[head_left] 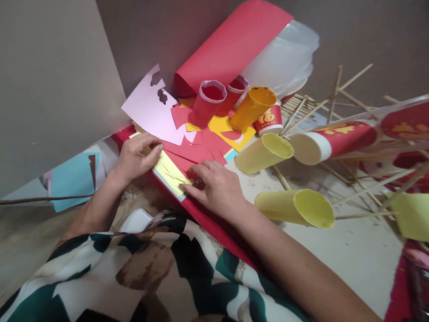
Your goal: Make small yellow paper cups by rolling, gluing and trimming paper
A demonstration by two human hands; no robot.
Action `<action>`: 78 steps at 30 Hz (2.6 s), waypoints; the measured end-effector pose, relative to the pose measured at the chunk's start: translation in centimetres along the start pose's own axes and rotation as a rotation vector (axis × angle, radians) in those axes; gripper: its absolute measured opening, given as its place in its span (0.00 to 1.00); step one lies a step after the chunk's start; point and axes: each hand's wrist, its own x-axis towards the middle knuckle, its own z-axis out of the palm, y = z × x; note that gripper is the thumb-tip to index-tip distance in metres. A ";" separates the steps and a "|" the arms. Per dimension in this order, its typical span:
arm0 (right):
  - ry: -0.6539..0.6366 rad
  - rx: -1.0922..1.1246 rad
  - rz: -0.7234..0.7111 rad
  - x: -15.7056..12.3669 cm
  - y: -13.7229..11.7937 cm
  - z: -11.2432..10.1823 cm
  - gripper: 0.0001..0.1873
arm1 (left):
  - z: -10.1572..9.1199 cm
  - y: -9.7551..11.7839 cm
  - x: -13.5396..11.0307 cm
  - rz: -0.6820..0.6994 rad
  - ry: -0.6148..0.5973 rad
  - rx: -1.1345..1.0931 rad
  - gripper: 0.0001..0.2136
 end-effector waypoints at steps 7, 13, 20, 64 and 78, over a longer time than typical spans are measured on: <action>0.037 -0.058 -0.108 0.0 0.1 0.8 0.14 | 0.2 0.1 -0.4 -0.041 -0.003 -0.055 0.07; 0.213 0.166 -0.105 0.0 0.6 1.0 0.10 | 0.2 0.1 -0.4 -0.032 0.060 -0.066 0.06; 0.564 0.498 0.132 0.9 0.8 0.1 0.05 | 0.8 -0.9 -0.8 -0.126 0.335 -0.015 0.07; 0.802 0.931 0.436 3.1 1.6 -0.7 0.09 | -1.3 -2.3 4.2 -0.428 -0.269 0.655 0.20; 0.746 0.794 0.379 3.4 1.8 -0.8 0.08 | -1.6 -1.9 4.4 -0.343 -0.156 0.662 0.12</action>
